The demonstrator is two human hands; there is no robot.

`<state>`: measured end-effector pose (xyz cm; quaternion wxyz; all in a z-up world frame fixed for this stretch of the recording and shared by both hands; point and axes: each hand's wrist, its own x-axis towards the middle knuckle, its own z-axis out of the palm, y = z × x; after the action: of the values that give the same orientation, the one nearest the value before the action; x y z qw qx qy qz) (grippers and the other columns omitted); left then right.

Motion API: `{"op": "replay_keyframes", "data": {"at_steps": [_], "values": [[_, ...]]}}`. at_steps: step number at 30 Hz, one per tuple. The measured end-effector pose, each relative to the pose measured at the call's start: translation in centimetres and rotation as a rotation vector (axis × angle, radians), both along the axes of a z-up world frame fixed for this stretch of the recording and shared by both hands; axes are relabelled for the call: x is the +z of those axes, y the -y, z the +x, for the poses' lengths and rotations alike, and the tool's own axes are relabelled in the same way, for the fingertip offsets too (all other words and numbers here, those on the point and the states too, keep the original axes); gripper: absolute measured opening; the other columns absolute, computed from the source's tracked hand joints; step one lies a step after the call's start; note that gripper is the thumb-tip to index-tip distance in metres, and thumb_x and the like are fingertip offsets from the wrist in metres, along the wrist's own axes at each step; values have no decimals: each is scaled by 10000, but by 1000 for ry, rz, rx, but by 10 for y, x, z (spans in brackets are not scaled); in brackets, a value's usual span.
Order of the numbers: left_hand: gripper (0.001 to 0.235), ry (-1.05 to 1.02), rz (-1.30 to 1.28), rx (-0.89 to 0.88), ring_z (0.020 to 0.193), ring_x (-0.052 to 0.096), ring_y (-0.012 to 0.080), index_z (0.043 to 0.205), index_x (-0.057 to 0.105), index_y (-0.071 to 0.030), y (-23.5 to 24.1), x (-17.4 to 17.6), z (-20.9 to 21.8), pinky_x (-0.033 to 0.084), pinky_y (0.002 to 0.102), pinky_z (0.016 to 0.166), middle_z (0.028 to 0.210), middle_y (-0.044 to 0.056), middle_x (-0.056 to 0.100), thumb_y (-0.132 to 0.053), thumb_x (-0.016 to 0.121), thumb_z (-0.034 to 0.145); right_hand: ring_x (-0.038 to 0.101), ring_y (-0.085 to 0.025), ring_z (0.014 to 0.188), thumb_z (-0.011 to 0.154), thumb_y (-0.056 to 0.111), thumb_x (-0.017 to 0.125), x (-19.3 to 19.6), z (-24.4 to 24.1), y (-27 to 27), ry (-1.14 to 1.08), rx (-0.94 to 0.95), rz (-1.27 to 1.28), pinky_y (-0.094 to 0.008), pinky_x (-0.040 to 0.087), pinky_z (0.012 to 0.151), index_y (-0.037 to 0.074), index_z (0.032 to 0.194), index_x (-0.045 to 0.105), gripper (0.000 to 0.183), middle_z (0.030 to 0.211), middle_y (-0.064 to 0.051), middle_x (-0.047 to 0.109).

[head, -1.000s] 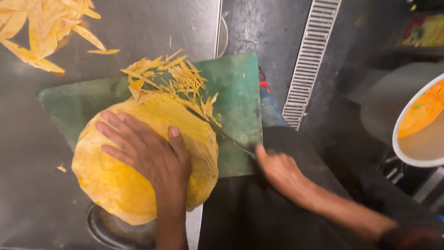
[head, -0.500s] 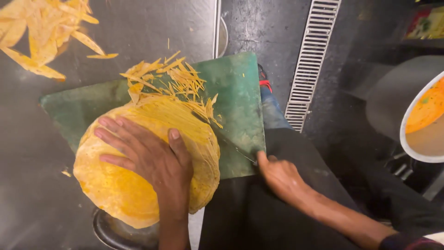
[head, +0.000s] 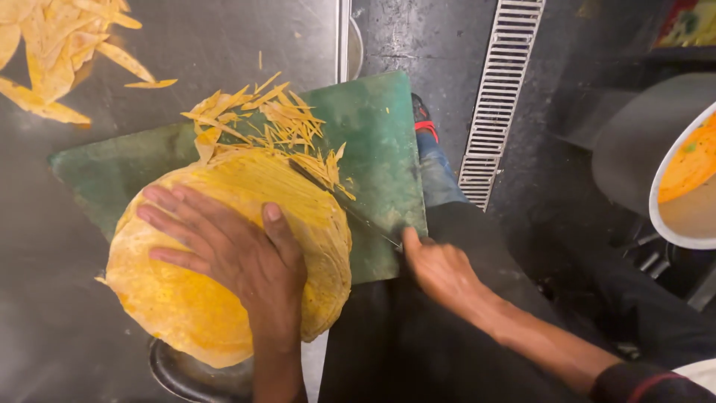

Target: The person slices a large stack of yellow flatbreads into thin strips with a knife on a green cutting board, holding the stack steady with one hand while cutting around it, and the cut strips accumulate on the board and counter beside the pans.

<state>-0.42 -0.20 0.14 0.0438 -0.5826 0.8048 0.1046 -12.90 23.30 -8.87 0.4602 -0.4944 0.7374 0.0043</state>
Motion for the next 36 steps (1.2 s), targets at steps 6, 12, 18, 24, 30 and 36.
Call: {"op": "replay_keyframes", "data": {"at_steps": [6, 12, 18, 24, 30, 36], "values": [[877, -13, -15, -7, 1620, -10, 529, 1633, 51, 103, -4, -3, 9, -74, 708, 1260, 1725, 344, 53, -572, 247, 1109, 674, -449, 580, 820, 1, 552, 13, -6, -35, 33, -54, -27, -555, 521, 477, -25, 1111, 428, 317, 715, -232, 667], [854, -41, -18, -13, 1620, -4, 529, 1633, 61, 106, -2, 2, 3, -72, 709, 1259, 1721, 354, 56, -547, 259, 1121, 668, -465, 652, 853, 41, 621, 12, -25, 10, 85, -82, -25, -573, 520, 553, 2, 1096, 414, 321, 713, -242, 665], [864, -43, -12, -7, 1617, -3, 529, 1628, 64, 113, -1, 1, 3, -70, 711, 1252, 1717, 354, 57, -553, 259, 1113, 638, -499, 695, 852, 107, 681, 24, -65, 21, 270, -229, -53, -582, 474, 581, 0, 1052, 396, 365, 677, -259, 632], [869, -36, -23, 3, 1622, 2, 521, 1634, 69, 101, -1, 1, 3, -66, 702, 1264, 1723, 341, 55, -554, 272, 1101, 646, -492, 715, 945, 211, 644, 45, -51, 39, 285, -198, -46, -581, 476, 580, 29, 1055, 422, 307, 722, -242, 654], [858, -31, -7, -4, 1626, -2, 524, 1635, 61, 101, -1, 0, 4, -70, 700, 1268, 1727, 331, 43, -533, 310, 1114, 629, -503, 675, 969, 222, 606, 43, -42, 46, 312, -179, -247, -565, 493, 536, 17, 1056, 456, 268, 818, -245, 673], [859, -36, 7, 1, 1622, -1, 532, 1633, 56, 102, -1, 0, 3, -70, 700, 1267, 1724, 338, 45, -535, 306, 1114, 618, -492, 606, 1004, 263, 585, 41, -36, 63, 269, -97, -163, -565, 476, 497, 16, 1005, 440, 286, 676, -224, 640]]}}
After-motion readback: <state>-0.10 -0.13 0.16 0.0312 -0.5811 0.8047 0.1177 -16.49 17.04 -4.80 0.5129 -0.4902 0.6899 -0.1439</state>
